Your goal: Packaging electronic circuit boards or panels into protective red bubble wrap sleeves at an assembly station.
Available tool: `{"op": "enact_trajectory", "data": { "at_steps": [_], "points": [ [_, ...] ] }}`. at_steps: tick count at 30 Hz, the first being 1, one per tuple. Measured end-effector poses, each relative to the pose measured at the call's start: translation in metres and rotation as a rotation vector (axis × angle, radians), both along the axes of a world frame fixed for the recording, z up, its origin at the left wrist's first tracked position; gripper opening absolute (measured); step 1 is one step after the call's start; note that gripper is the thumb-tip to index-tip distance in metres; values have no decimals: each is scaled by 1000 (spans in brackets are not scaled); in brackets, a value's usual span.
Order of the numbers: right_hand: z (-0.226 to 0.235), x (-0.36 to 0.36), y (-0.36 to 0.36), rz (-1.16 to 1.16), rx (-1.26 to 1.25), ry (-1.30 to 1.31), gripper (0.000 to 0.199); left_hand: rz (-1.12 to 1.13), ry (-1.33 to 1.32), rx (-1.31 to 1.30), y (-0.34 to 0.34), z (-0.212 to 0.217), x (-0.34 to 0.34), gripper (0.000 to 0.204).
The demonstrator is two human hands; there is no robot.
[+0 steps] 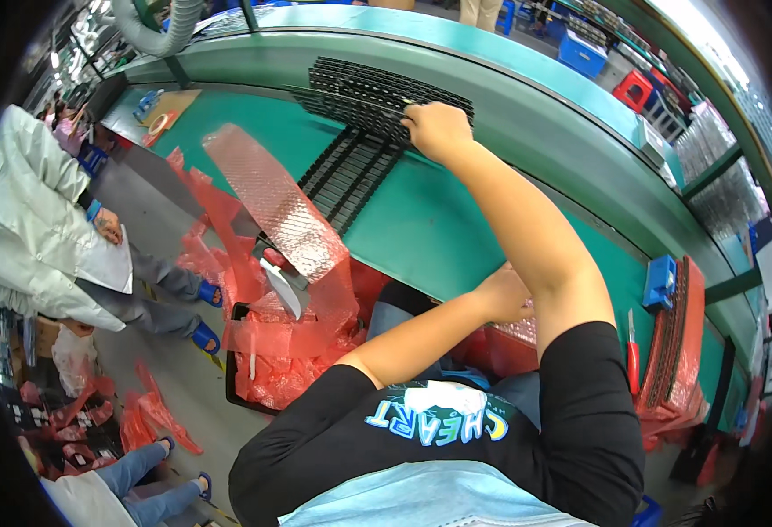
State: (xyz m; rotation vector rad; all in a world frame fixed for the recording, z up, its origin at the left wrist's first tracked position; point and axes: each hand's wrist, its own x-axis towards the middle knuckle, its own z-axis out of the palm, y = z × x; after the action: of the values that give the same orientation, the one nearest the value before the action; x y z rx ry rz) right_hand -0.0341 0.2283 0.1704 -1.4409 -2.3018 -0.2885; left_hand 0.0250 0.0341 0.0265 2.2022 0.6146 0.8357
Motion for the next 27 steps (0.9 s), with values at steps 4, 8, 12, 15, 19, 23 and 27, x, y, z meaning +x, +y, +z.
{"op": "enact_trajectory", "data": {
  "at_steps": [4, 8, 12, 15, 19, 23, 27],
  "points": [
    [37, 18, -45, -11, 121, 334, 26, -24, 15, 263, 4, 10, -12, 51],
    [65, 90, -147, 38, -151, 829, 22, -81, 86, 279, 6, 11, -13, 51],
    [27, 172, -266, 63, -653, 1491, 31, 12, -59, 226, 6, -19, -5, 49],
    [-11, 215, -348, -114, -631, 1613, 28, 76, 28, 415, 9, -13, 2, 52],
    [-67, 222, -415, -189, -567, 1759, 26, 107, 76, -169, 4, 24, -10, 58],
    [-80, 192, -427, -329, -525, 1898, 22, 127, -28, -124, 3, 25, -9, 67],
    [-100, 186, -432, -265, -583, 1894, 21, 146, 27, -9, 4, 13, -8, 71]
  ]
}}
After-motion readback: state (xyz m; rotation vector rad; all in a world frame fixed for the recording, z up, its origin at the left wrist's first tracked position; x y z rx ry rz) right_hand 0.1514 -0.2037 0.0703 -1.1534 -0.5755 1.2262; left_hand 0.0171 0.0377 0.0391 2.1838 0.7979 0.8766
